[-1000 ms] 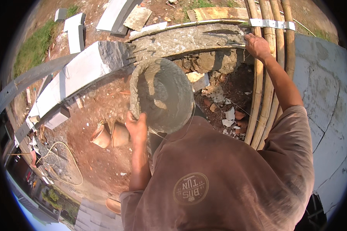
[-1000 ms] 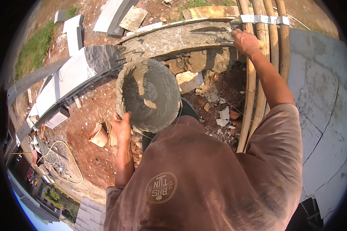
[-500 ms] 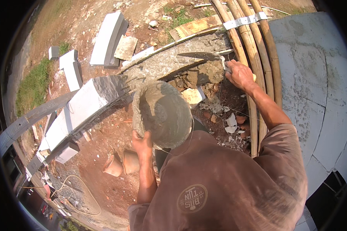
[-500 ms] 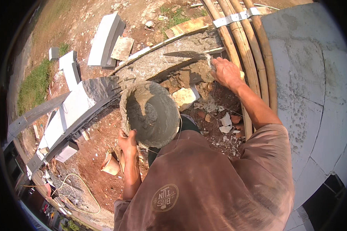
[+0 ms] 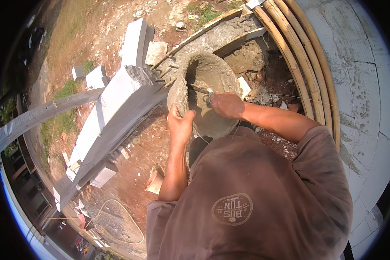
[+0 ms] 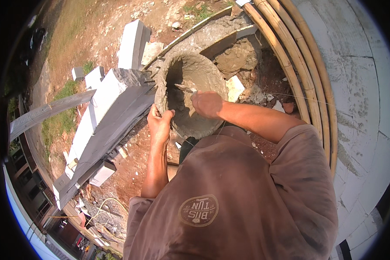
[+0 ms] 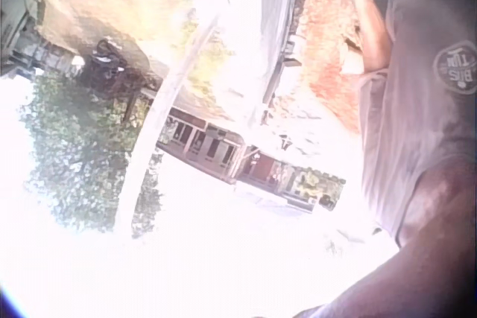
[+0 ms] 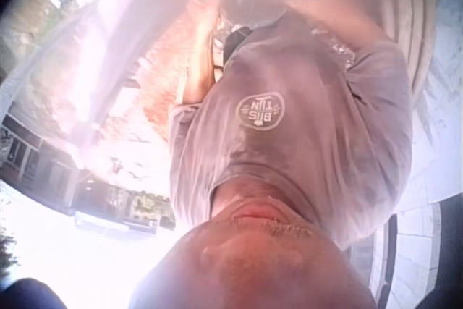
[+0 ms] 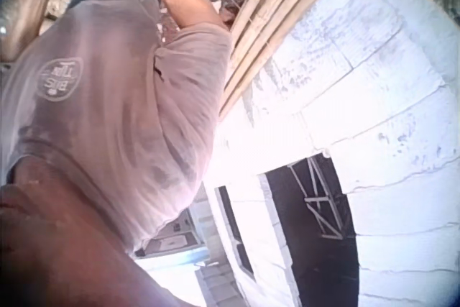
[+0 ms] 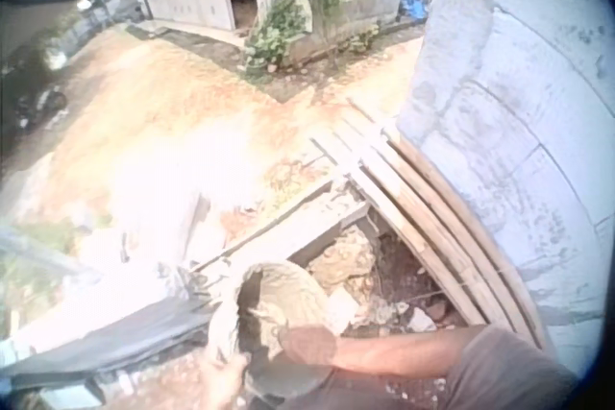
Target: The person scoops wet cement from a bucket using a trowel and applies it to a low wall or curb. They repeatedly smooth the cement along the top edge of the structure.
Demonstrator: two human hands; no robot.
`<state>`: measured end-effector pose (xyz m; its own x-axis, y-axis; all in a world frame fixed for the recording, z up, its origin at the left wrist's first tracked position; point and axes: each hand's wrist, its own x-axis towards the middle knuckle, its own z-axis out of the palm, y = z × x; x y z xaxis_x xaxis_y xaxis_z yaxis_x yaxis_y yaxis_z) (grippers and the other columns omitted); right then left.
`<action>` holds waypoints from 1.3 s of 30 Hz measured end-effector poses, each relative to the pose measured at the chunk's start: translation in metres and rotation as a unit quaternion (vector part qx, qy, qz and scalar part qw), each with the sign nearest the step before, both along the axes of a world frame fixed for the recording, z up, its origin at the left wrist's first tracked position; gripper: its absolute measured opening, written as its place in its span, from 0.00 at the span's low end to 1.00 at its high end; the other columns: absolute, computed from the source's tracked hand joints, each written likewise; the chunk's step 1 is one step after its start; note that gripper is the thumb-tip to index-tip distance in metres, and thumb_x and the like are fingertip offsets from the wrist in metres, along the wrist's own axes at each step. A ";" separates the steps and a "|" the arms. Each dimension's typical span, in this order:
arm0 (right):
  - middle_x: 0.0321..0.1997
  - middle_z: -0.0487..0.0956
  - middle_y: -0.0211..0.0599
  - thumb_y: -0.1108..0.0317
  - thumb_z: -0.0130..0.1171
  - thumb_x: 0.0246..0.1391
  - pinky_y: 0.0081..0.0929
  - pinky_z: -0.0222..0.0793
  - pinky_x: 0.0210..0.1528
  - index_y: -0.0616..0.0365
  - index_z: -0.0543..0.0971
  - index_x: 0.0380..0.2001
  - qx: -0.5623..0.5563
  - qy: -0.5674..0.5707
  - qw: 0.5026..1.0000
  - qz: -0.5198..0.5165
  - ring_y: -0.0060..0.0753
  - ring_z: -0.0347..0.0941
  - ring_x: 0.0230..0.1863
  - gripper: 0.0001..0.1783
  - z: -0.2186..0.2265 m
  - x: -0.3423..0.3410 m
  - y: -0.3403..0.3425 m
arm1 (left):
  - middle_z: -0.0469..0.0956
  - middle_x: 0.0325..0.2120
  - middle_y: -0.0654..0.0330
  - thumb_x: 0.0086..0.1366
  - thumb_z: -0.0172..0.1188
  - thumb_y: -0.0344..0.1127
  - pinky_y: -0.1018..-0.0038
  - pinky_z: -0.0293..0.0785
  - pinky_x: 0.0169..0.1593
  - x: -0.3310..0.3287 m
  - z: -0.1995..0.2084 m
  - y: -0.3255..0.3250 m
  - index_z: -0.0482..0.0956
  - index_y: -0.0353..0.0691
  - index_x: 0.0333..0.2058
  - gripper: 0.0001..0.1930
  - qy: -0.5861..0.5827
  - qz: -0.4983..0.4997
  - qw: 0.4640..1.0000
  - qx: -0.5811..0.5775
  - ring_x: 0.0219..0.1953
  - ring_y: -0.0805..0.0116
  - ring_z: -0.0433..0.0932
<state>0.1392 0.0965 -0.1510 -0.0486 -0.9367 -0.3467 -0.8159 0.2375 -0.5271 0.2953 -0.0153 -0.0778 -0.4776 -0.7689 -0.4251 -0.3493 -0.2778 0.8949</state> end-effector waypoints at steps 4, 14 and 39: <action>0.33 0.79 0.44 0.67 0.50 0.48 0.35 0.74 0.34 0.61 0.78 0.32 -0.009 0.033 0.992 0.126 0.44 0.78 0.34 0.12 0.045 0.040 0.018 | 0.75 0.29 0.63 0.51 0.54 0.22 0.80 0.66 0.33 0.028 0.025 -0.022 0.72 0.31 0.37 0.13 0.021 -0.018 0.999 -0.020 0.30 0.78 0.69; 0.35 0.81 0.47 0.66 0.50 0.47 0.39 0.74 0.38 0.62 0.80 0.31 0.103 0.131 0.986 -0.014 0.46 0.78 0.39 0.13 0.059 0.094 0.033 | 0.68 0.22 0.64 0.49 0.54 0.26 0.77 0.63 0.28 0.073 0.053 -0.008 0.69 0.29 0.27 0.07 -0.014 -0.117 0.980 -0.159 0.26 0.77 0.63; 0.47 0.75 0.54 0.54 0.50 0.57 0.36 0.67 0.48 0.67 0.74 0.46 0.009 -0.278 0.925 -0.258 0.48 0.73 0.47 0.25 0.051 0.027 0.039 | 0.72 0.25 0.65 0.51 0.55 0.25 0.79 0.64 0.33 -0.066 0.057 -0.084 0.72 0.32 0.30 0.07 0.006 -0.210 0.970 -0.126 0.29 0.78 0.66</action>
<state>0.1664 0.1357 -0.0998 -0.2970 -0.8318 -0.4689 -0.1941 0.5334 -0.8233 0.2288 -0.0996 -0.0207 -0.7744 -0.5846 -0.2418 -0.3735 0.1139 0.9206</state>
